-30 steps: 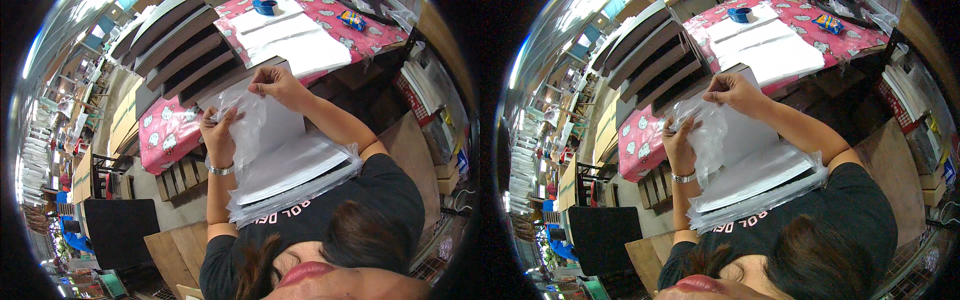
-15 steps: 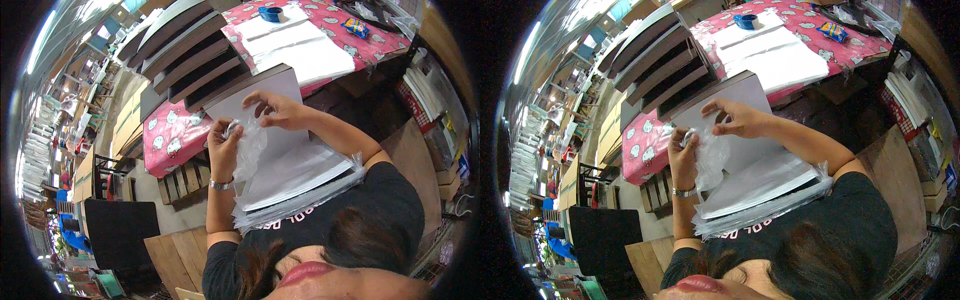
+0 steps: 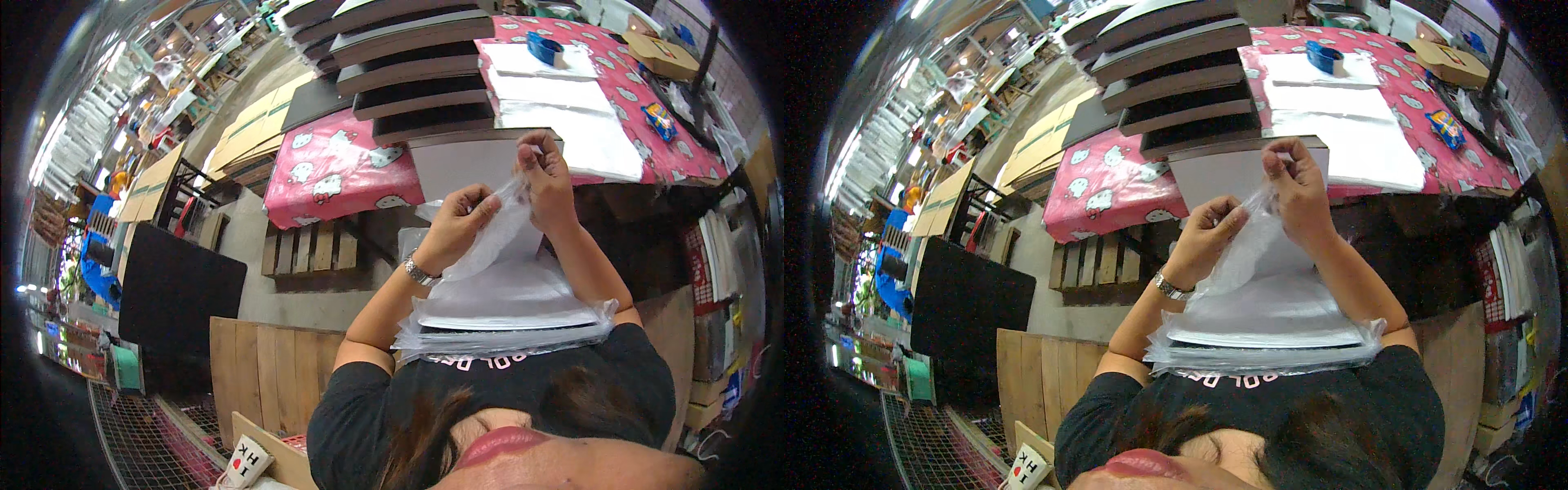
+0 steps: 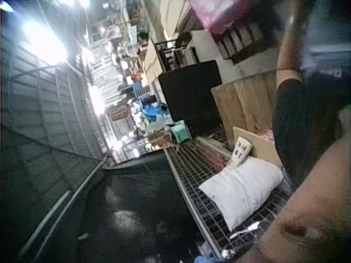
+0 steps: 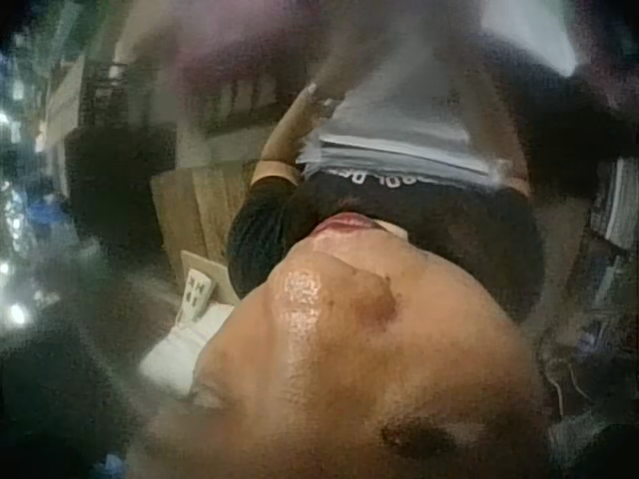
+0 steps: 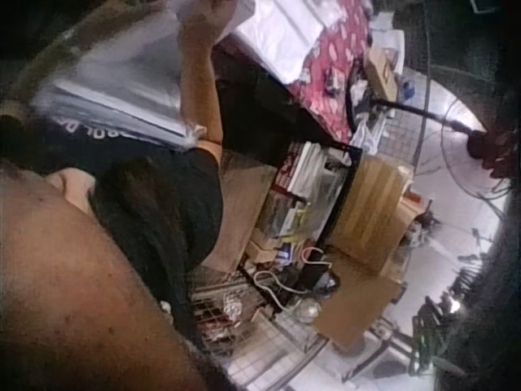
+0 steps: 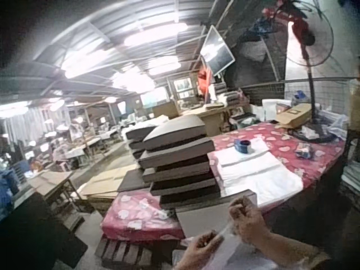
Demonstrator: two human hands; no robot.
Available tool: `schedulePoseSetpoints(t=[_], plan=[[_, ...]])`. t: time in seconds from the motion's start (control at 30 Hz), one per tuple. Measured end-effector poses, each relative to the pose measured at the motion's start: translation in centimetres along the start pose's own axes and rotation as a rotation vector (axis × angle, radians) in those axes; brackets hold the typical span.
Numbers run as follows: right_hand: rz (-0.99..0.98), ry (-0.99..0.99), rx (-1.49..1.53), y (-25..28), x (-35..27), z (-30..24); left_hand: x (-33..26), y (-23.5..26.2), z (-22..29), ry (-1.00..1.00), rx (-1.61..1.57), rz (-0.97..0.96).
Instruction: The person places dark rectangular panels into individual clear plastic bags by hand, smoothing the plastic over each object as they are handled.
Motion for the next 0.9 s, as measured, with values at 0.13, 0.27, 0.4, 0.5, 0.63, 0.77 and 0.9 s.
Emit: schedulePoseSetpoints(t=[0.13, 0.27, 0.4, 0.5, 0.63, 0.77, 0.9], plan=[[-0.296, -0.142, -0.333, 0.2, -1.9, 2.9, -0.8, 1.4, 1.1, 0.002, -0.290, 0.088], [-0.944, -0.393, -0.510, -1.5, -6.2, 3.4, -2.3, 0.5, 1.9, 0.037, -0.568, -0.018], [-0.664, 0.018, -0.172, 2.1, -2.3, -0.6, -4.7, 1.3, -1.6, 0.206, -0.099, -0.024], [-0.156, -0.320, 0.209, 5.4, -2.9, -0.9, -6.0, 0.9, -1.0, 0.491, 0.215, -0.274], [-0.960, -0.406, -0.532, 3.0, -6.2, 1.2, -4.9, 5.2, 5.0, -0.101, -0.363, -0.229], [-0.336, -0.131, 0.174, 5.1, -2.8, -2.6, -8.4, 0.8, -1.3, 0.396, 0.343, -0.528], [-0.674, -0.534, -0.457, 7.2, -6.2, 1.6, -6.5, 5.8, 4.3, 0.004, -0.208, -0.083]])
Point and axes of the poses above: each hand's wrist, its own x-axis towards the middle knuckle, its own y-axis out of the back of the hand, z = x × y, the point moved 6 cm from there along x, towards the middle knuckle, and after that the axes turned 1 degree about -y, right-handed, at the moved point
